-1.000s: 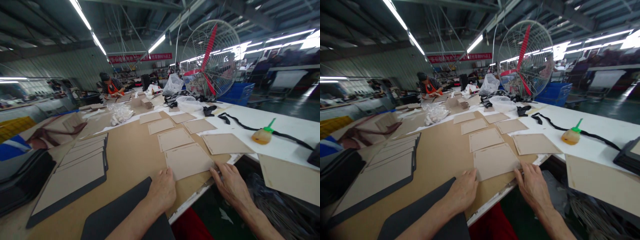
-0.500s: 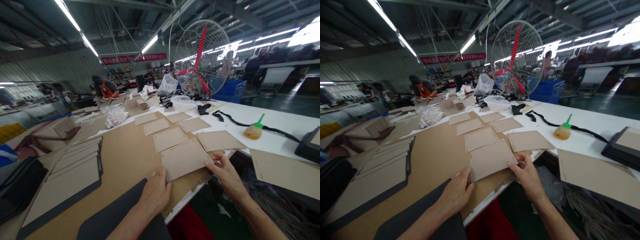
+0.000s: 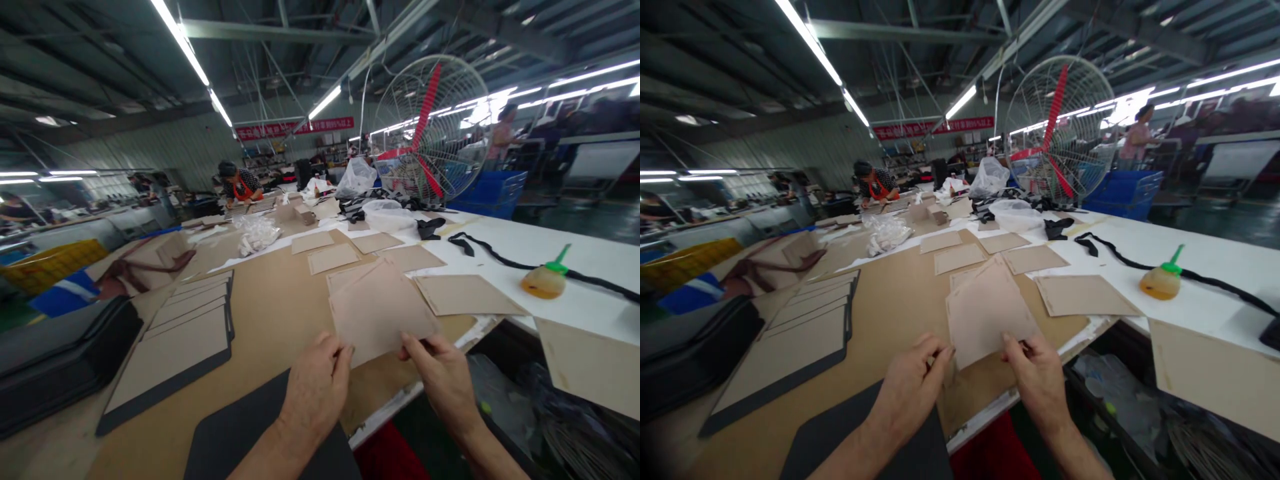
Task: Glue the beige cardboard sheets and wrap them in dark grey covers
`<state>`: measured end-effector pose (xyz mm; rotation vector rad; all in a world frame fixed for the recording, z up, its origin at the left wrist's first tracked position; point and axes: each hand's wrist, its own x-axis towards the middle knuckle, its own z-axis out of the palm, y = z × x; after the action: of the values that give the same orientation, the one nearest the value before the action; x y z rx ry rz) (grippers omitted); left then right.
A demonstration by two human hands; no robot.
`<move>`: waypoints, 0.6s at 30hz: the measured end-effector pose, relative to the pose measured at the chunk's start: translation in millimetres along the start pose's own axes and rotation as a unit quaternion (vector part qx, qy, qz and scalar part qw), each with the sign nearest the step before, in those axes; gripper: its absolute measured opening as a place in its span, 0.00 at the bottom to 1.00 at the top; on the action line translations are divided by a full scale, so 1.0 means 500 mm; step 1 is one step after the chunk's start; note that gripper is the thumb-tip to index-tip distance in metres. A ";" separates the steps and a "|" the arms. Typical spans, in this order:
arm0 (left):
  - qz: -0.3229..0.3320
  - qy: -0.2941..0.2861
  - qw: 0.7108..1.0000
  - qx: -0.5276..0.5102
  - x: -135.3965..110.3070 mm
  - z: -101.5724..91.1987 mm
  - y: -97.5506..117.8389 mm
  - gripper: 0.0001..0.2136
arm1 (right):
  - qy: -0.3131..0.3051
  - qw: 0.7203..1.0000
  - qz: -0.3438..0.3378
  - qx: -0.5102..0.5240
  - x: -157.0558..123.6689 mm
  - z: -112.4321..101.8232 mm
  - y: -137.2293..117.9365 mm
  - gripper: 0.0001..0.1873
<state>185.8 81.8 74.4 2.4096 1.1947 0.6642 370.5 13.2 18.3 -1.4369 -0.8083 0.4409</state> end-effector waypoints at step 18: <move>-0.229 0.239 0.873 -0.358 -0.132 -0.134 -0.005 0.17 | -0.138 0.760 -0.614 -0.162 -0.103 0.094 -0.091 0.26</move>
<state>111.8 37.7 111.7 1.3218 1.3167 1.3024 293.6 4.0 48.2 -0.8402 -1.9212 -0.5545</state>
